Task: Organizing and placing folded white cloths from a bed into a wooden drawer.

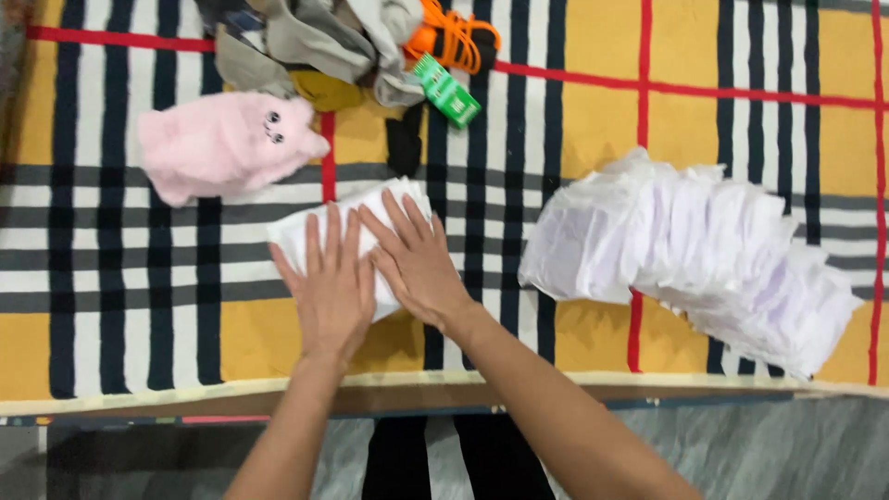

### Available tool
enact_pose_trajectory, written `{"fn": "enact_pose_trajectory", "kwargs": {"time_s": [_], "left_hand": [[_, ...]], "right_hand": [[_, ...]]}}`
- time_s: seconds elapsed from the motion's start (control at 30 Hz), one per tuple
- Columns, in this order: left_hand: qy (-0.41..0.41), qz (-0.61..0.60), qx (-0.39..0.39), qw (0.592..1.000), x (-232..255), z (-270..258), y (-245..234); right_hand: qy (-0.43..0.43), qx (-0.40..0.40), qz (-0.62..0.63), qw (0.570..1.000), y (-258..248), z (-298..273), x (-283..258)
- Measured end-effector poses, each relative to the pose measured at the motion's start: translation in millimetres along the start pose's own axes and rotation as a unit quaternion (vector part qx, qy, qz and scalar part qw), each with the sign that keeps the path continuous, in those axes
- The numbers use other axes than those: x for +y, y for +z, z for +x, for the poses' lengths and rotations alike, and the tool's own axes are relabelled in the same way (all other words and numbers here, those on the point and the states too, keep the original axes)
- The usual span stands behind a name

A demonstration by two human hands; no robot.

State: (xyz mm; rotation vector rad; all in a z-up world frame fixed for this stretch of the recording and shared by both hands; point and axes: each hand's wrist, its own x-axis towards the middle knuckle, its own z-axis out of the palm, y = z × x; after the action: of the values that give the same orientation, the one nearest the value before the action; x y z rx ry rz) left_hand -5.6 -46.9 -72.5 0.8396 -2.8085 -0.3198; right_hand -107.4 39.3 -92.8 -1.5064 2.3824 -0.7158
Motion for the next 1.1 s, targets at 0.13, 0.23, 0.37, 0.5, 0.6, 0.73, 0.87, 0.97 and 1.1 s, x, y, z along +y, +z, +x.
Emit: {"fn": "enact_pose_trajectory", "kwargs": {"time_s": [0.13,0.23,0.37,0.5,0.6,0.73,0.87,0.97,1.1], "left_hand": [[0.025,-0.030,0.049,0.998,23.2,11.6,-26.6],[0.058,-0.088,0.084,0.991,65.8,23.3,-25.3],[0.047,-0.360,0.034,0.931,147.8,25.9,14.2],[-0.092,-0.468,-0.202,0.855,214.3,24.0,62.1],[-0.156,-0.459,-0.273,0.831,239.4,34.7,90.2],[-0.188,-0.458,-0.325,0.806,253.8,53.2,113.6],[-0.286,-0.456,-0.357,0.763,272.3,76.6,37.1],[-0.294,-0.441,-0.358,0.769,267.2,82.2,61.2],[-0.225,-0.416,-0.321,0.820,238.4,74.6,103.2]], "right_hand": [[0.021,0.072,0.004,0.997,-30.5,-9.7,31.1],[0.040,0.181,0.026,0.982,-54.8,-26.2,74.4],[0.151,0.294,0.029,0.943,-92.0,-68.1,125.9],[0.272,0.323,-0.014,0.906,-136.5,-103.9,134.8],[0.339,0.270,-0.015,0.901,-121.4,-129.9,179.3],[0.370,0.167,-0.043,0.913,-113.8,-135.2,191.7],[0.313,0.159,0.035,0.936,-128.2,-129.2,175.3],[0.333,0.128,0.140,0.924,-134.7,-127.3,175.1],[0.381,0.128,0.305,0.863,-133.4,-134.9,177.4]]}}
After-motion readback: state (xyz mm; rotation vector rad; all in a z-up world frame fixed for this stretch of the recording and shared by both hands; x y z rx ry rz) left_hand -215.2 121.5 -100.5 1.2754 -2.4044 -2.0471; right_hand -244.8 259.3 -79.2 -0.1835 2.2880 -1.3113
